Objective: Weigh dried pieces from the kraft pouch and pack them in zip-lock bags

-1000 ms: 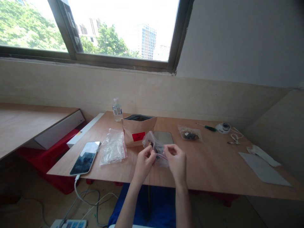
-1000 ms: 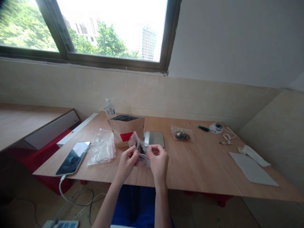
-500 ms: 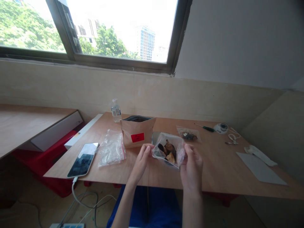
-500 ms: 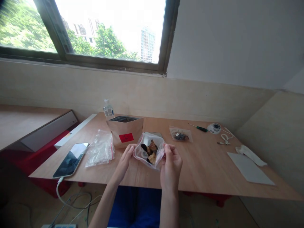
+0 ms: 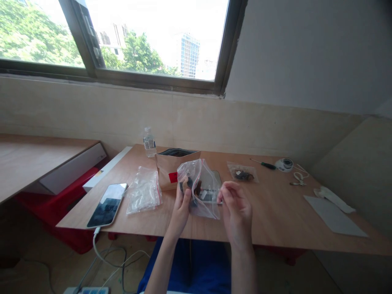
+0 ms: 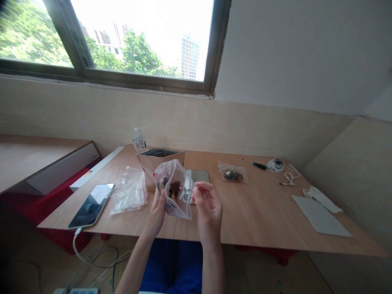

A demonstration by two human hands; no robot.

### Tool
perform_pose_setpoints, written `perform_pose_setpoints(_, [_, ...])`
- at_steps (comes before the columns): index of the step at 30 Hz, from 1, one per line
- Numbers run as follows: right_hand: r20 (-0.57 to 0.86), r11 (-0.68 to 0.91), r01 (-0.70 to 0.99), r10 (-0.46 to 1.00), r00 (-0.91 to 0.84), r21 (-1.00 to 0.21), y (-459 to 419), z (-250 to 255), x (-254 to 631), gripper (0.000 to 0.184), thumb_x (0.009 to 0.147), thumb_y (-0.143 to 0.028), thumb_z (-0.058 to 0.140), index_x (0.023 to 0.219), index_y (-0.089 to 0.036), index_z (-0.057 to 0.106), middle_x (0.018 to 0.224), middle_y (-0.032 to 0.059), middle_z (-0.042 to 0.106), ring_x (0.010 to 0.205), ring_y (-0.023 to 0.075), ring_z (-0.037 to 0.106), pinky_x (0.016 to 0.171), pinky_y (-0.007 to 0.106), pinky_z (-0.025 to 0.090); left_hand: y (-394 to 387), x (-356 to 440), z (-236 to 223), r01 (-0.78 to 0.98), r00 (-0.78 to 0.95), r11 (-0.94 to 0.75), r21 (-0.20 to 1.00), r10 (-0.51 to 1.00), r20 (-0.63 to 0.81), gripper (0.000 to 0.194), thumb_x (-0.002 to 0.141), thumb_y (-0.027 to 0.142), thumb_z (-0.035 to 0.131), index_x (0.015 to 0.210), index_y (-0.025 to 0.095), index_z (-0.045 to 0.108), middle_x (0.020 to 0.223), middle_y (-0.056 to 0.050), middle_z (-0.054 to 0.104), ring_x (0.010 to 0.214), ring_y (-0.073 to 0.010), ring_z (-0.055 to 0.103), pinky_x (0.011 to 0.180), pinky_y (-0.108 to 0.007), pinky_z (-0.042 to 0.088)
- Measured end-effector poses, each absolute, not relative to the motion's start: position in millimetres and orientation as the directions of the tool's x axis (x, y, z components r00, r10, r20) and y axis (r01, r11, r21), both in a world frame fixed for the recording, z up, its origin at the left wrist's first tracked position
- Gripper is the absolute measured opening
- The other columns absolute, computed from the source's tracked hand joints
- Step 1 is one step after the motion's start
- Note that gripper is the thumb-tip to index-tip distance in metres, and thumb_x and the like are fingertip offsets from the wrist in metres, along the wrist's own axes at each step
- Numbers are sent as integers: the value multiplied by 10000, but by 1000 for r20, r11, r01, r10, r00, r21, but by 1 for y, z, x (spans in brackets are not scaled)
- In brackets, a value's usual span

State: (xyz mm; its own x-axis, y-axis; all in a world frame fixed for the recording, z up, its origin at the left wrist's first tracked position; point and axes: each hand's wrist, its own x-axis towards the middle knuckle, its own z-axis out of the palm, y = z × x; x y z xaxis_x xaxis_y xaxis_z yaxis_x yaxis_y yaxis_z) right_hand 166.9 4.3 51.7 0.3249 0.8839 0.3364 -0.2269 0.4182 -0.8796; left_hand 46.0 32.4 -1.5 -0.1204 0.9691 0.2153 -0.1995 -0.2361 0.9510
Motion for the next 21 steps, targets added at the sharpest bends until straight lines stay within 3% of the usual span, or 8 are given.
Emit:
perform_pose_setpoints(4, [419,415,67,885,200,-908,4,53,163,172,814,-312,591,940,-218,661,975,57,614,912,180,584,795,293,495,32,48,0,-153,-137,-309,939,947,289,584,839,526,468,1350,253,395,1459,-54,356,1368,-211,261,1111,-330,230])
perform_pose_setpoints(7, [362,344,146,925,115,-927,8,48,160,306,803,-314,598,1099,-243,626,1153,77,588,1054,221,560,858,332,495,31,48,1,-143,-93,-319,937,947,308,550,841,516,470,1317,242,452,1368,-68,477,1318,-220,355,1063,-326,313])
perform_pose_setpoints(10, [234,232,68,972,21,-970,13,41,159,501,766,-324,638,1251,-262,528,1201,78,590,1084,234,566,848,344,514,32,46,-1,-141,-35,-283,949,959,281,519,830,535,469,1229,216,557,1110,-90,647,1157,-249,517,936,-339,439])
perform_pose_setpoints(14, [156,156,-54,988,6,-986,16,35,159,567,725,-324,678,1263,-249,515,1219,79,600,1088,241,586,874,359,513,34,43,-6,-124,5,-223,967,974,225,493,810,551,486,1104,189,646,840,-78,675,946,-249,597,786,-324,495])
perform_pose_setpoints(16, [149,150,-92,989,15,-984,16,35,159,565,715,-320,687,1250,-238,527,1233,80,596,1103,240,583,903,360,501,35,42,-7,-114,11,-235,965,971,238,474,814,533,494,1093,184,654,814,-68,662,906,-233,598,765,-309,490])
perform_pose_setpoints(21, [138,139,-169,990,21,-976,17,38,158,579,715,-302,688,1260,-233,508,1246,73,592,1081,217,602,900,339,508,35,42,-1,-84,15,-313,946,949,315,436,851,486,467,1097,178,653,970,-70,654,914,-196,584,810,-285,456])
